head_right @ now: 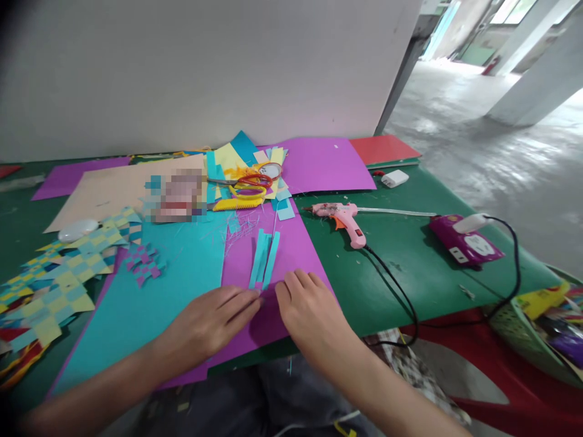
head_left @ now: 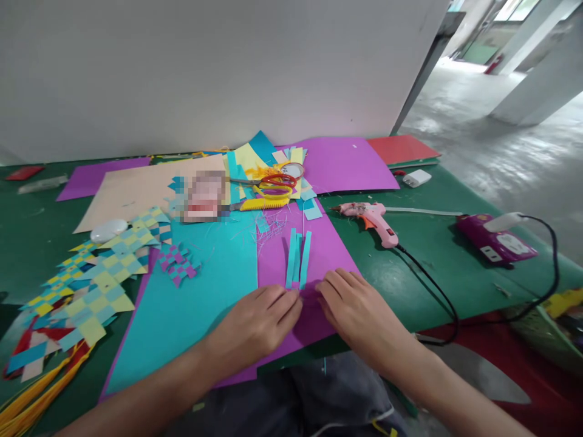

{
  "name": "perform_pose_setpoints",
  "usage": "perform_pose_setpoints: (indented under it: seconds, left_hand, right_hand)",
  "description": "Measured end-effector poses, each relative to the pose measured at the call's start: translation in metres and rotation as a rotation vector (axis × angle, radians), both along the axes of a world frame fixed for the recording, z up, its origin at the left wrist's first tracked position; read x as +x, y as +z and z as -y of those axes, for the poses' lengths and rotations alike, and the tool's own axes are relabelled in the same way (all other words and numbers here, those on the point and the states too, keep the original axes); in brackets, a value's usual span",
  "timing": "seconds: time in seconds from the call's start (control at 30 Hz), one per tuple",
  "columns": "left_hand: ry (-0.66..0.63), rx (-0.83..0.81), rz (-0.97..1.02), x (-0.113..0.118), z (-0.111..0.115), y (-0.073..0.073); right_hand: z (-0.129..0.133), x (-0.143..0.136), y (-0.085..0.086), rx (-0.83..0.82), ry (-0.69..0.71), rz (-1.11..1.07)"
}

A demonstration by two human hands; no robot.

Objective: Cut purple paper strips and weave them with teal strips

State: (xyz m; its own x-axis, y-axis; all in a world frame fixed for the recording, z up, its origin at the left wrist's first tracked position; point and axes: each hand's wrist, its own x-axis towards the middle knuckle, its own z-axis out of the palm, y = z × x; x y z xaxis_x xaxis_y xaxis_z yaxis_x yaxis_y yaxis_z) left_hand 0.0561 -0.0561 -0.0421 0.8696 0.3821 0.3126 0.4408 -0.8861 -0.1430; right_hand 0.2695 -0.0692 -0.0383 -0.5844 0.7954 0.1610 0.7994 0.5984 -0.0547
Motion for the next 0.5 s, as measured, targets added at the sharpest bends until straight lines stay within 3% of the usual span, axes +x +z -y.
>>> perform_pose_setpoints:
  seconds: [0.5]
  left_hand:
    - [-0.001, -0.032, 0.036, -0.0003, -0.0011, -0.005]
  right_hand:
    - [-0.0056, -0.0046, 0.0015, -0.009, 0.08, 0.042]
